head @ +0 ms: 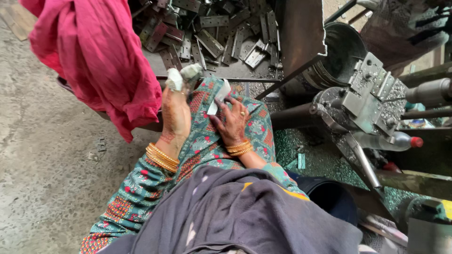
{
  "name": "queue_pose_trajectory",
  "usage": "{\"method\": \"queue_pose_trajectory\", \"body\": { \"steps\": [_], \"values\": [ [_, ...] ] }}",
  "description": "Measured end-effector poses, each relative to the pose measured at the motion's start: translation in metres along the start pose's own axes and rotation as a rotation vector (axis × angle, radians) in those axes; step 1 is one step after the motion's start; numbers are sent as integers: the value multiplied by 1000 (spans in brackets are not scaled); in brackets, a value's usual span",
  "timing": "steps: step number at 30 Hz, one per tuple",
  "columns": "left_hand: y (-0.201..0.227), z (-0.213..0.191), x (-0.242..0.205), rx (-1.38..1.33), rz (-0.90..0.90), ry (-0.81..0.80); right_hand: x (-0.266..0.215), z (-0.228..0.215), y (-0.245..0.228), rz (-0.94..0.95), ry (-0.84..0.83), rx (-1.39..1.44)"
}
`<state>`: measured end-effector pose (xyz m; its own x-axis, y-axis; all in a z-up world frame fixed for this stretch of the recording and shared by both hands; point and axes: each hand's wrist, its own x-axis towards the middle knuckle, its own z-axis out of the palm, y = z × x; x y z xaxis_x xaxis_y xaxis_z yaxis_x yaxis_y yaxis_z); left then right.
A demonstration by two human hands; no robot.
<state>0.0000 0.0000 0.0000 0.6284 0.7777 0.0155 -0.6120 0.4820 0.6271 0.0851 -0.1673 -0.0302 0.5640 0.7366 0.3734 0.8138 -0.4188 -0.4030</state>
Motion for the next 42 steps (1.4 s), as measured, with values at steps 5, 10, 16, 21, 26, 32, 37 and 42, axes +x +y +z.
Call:
{"method": "queue_pose_trajectory", "body": {
  "steps": [5,10,16,21,26,32,37,42],
  "values": [
    [9,15,-1,52,-86,-173,16,-38,-19,61,-45,89],
    [29,39,-11,260,-144,-225,49,-106,-51,57,82,307],
    [54,82,-19,638,-150,-319,81,-167,-86,-284,-9,-86],
    [73,102,-35,1428,408,-599,85,-159,-82,-121,-605,-315],
    [89,108,-43,1642,1099,-983,45,-134,-67,-298,-223,-266],
    [98,119,-7,1518,1308,-1335,44,-119,-50,-200,-523,204],
    [86,126,-10,1815,586,-1063,48,-129,-52,35,-584,-103],
    [82,125,-12,1603,957,-1120,44,-128,-59,-247,-204,-30]
  ]
}}
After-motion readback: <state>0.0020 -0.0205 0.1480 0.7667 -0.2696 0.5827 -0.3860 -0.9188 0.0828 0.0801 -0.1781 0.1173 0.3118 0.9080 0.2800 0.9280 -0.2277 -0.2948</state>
